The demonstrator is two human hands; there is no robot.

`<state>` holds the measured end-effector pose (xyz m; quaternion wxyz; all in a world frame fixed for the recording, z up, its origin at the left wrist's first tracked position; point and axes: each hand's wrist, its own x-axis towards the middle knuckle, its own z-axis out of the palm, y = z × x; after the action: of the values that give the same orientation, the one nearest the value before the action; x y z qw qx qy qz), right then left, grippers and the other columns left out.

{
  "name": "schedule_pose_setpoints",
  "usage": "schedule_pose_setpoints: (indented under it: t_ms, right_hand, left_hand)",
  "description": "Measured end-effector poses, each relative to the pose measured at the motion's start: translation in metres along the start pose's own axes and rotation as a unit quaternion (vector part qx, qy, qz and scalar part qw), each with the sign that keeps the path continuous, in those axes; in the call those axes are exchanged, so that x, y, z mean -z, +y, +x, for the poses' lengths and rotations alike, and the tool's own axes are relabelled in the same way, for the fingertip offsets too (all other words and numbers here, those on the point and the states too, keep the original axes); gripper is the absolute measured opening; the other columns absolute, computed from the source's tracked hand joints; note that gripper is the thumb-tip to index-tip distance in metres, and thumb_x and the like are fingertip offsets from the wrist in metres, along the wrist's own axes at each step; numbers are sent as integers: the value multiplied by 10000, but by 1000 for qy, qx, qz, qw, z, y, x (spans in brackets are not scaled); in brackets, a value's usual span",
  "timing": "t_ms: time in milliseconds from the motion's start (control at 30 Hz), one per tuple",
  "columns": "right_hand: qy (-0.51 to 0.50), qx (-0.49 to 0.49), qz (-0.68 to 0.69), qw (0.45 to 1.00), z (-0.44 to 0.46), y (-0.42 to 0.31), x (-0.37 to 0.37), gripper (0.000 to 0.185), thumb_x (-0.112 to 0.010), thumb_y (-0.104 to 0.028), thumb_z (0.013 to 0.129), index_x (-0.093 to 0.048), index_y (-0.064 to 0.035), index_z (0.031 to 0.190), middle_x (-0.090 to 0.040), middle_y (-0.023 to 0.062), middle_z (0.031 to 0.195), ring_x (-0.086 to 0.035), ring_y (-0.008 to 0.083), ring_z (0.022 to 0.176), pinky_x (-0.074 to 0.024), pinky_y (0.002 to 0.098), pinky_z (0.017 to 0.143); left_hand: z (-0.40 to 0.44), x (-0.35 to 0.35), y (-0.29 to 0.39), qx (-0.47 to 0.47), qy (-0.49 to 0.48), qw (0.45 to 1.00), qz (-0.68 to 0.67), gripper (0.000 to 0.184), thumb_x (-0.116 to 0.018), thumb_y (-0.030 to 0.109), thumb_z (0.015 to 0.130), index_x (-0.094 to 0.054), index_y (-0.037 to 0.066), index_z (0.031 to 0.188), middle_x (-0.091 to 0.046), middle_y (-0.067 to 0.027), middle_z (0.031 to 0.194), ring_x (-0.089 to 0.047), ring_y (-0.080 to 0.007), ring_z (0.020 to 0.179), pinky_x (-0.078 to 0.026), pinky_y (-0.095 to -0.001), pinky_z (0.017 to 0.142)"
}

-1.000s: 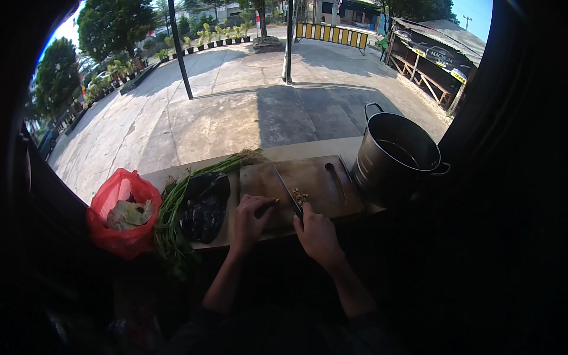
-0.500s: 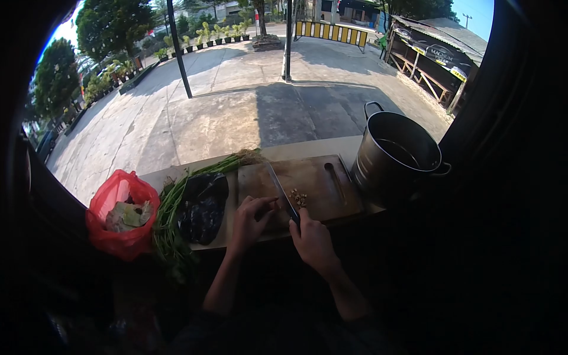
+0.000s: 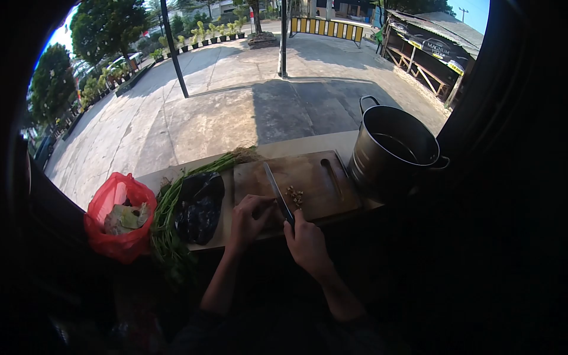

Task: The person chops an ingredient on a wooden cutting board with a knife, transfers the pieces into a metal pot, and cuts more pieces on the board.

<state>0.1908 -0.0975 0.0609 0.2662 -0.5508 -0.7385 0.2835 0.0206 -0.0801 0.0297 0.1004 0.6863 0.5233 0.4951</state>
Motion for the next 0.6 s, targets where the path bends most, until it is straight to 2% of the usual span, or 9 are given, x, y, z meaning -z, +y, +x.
schedule_pose_setpoints:
  t_ms: [67,100,167,400,600]
  right_hand:
    - [0,-11,11,1000,-2,0,0,231,-539,-204,962,-489,21,958,-615,278,749,-612,481,789,-460,541,638]
    - [-1,-11,12,1000,-3,1,-1,231,-539,-204,962,-489,21,958,-615,278,749,-612,481,789,-460,541,638]
    - [20,2,8,1000,-4,3,-2,229,-536,-204,964,-485,19,948,-614,282,746,-613,481,785,-462,543,636]
    - [0,0,2,1000,-7,-1,-1,225,-531,-205,964,-478,13,943,-618,272,730,-621,468,765,-470,543,631]
    - [-18,-8,-71,997,-10,-7,0,219,-517,-215,965,-460,-9,922,-630,238,691,-633,453,712,-500,544,631]
  left_hand:
    - [0,0,6,88,-12,995,-48,204,-709,69,820,-734,37,1020,-702,-118,939,-679,-258,853,-541,-339,730]
    - [-1,-2,3,89,-12,995,-47,204,-709,69,820,-734,37,1020,-702,-118,939,-679,-258,853,-541,-339,730]
    - [-2,-7,-4,28,15,998,-51,189,-710,62,820,-739,33,1004,-712,-140,986,-695,-265,881,-545,-340,782]
    - [-2,-4,-1,56,4,995,-79,207,-706,43,816,-735,25,1020,-714,-158,995,-694,-270,914,-545,-345,810]
    - [-3,-3,0,49,0,996,-69,212,-710,48,812,-737,35,1021,-715,-163,994,-696,-271,918,-546,-344,810]
